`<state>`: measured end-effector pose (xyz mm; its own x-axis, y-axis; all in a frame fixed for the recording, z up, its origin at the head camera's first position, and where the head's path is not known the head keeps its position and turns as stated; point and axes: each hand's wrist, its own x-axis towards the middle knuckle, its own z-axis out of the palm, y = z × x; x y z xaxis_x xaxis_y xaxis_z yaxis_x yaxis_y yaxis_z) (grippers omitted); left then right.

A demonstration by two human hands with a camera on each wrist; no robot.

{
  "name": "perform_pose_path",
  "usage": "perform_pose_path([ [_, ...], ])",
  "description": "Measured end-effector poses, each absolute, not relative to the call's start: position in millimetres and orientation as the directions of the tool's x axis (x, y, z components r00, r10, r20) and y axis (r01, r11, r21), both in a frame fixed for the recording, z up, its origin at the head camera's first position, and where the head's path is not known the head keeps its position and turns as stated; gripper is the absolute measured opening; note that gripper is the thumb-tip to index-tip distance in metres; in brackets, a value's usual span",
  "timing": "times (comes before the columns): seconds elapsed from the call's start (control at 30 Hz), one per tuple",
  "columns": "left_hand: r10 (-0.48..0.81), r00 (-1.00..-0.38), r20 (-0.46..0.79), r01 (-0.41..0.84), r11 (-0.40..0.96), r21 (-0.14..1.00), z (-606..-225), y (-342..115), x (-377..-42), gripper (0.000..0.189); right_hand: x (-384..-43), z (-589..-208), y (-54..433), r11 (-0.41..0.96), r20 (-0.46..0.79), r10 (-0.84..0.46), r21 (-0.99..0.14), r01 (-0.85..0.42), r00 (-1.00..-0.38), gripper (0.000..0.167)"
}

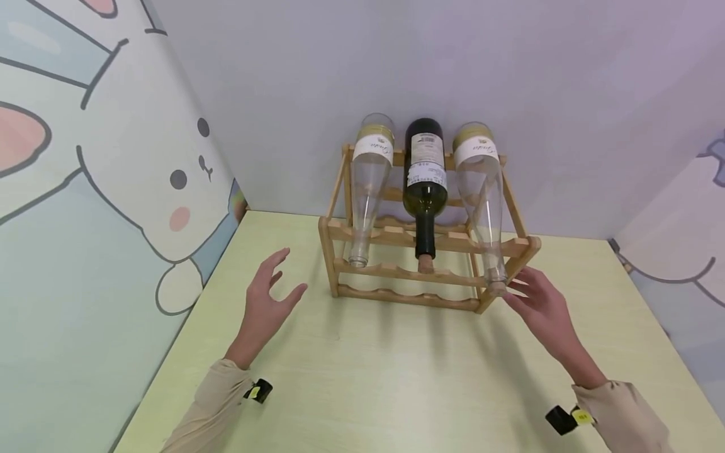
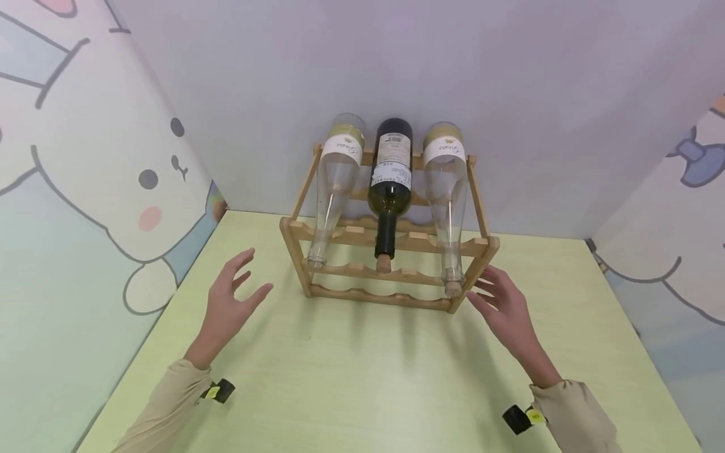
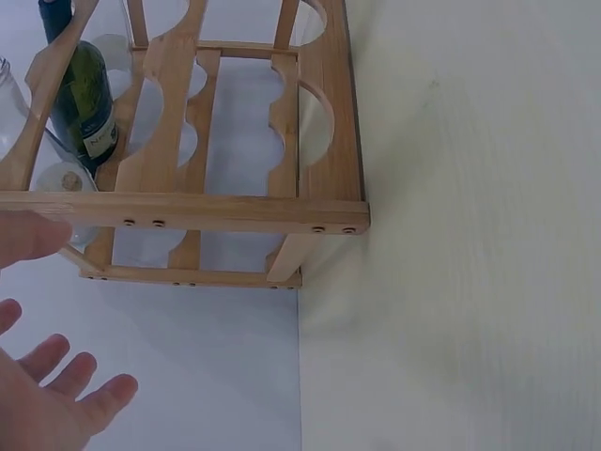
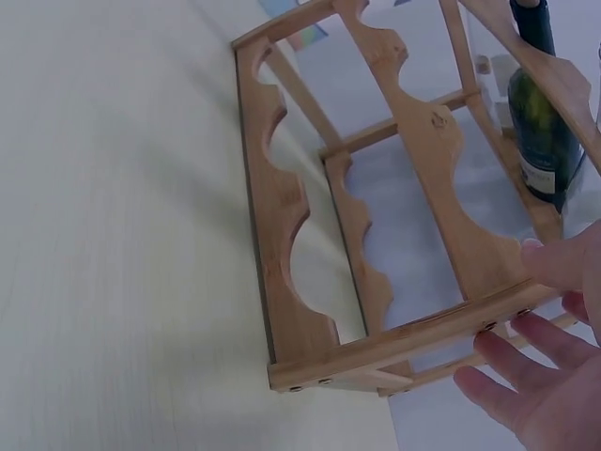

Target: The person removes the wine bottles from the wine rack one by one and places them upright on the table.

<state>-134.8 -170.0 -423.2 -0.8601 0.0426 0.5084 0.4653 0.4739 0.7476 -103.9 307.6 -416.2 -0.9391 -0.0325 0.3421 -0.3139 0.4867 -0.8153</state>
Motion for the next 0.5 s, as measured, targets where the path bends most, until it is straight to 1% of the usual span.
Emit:
perform_pose_path([
  [0.13,0.051,-0.839,0.542,0.507,0.433,0.745,-404,-161,-130,0.07,-114,-418,307,0.453,0.358,-0.042,-0.825,-0.337,-0.933,0.054],
  [0.3,0.06,-0.835,0.547,0.526,0.383,0.76,-375,-143,-120,0.065,-124,-419,308,0.419,0.361,-0.034,-0.842,-0.341,-0.932,0.048],
  [0.5,0.059,-0.818,0.572,0.555,0.342,0.758,-373,-134,-123,0.065,-132,-426,314,0.384,0.361,-0.041,-0.856,-0.348,-0.932,0.048],
])
